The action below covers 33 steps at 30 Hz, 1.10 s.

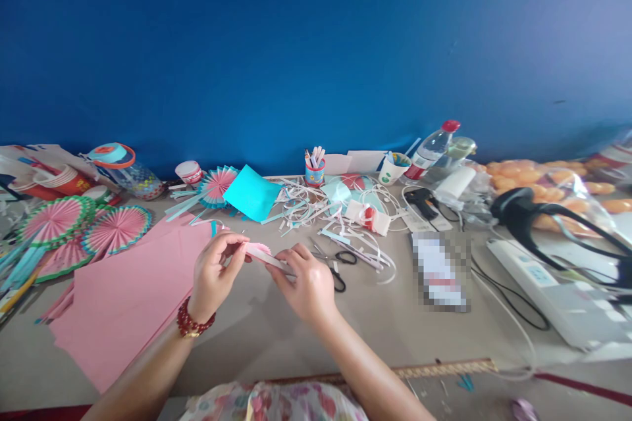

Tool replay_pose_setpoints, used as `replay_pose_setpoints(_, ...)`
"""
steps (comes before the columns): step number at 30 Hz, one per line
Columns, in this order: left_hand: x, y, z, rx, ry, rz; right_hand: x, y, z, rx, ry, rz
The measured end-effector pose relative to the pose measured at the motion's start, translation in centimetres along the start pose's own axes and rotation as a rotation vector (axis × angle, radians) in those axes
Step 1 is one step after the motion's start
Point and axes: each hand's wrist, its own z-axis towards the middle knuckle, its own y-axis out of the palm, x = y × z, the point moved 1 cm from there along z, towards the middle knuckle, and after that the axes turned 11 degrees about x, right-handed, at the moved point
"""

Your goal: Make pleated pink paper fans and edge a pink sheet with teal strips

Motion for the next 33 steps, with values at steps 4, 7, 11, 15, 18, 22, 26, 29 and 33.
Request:
replay_pose_setpoints(4, -0.4, 0.1, -0.2, -0.057, -0.111, -0.114, 0.3, -0.2, 0.0, 0.044, -0.095, -0.093)
replay_pose_setpoints(7, -0.5, -0.1, -0.2, -0.047, -0.132, -0.135, 0.3, -0.5, 0.1, 0.045, -0.171, -0.129)
replay_pose_setpoints(11, 0.1, -0.3, 0.2, -0.039, -0.024, -0.082, -0.1, -1.2, 0.3, 0.006, -0.197, -0.093)
replay_pose_setpoints(15, 0.4, -0.5, 0.4, -0.060, 0.029, -0.093, -0.3, -1.5, 0.4, -0.002, -0.178, -0.066)
replay_pose_setpoints(18, 0.3, -0.5, 0.3, -0.088, 0.005, -0.133, -0.1, -1.4, 0.3, 0.017, -0.167, -0.068)
replay_pose_setpoints(22, 0.1, -0.3, 0.2, -0.133, -0.084, -0.229, 0.3, -1.2, 0.4, 0.028, -0.161, -0.079)
replay_pose_setpoints(26, 0.3, 0.2, 0.2, -0.142, -0.050, -0.233, 0.6, -1.1, 0.4, 0.004, -0.141, -0.100)
replay_pose_setpoints(29, 0.5, 0.5, 0.2, -0.153, -0.009, -0.198, 0.6, -1.1, 0.4, -0.008, -0.134, -0.104)
replay_pose_setpoints(33, 0.4, 0.6, 0.1, -0.194, -0.019, -0.165, 0.6, -1.1, 0.4, -0.033, -0.145, -0.106)
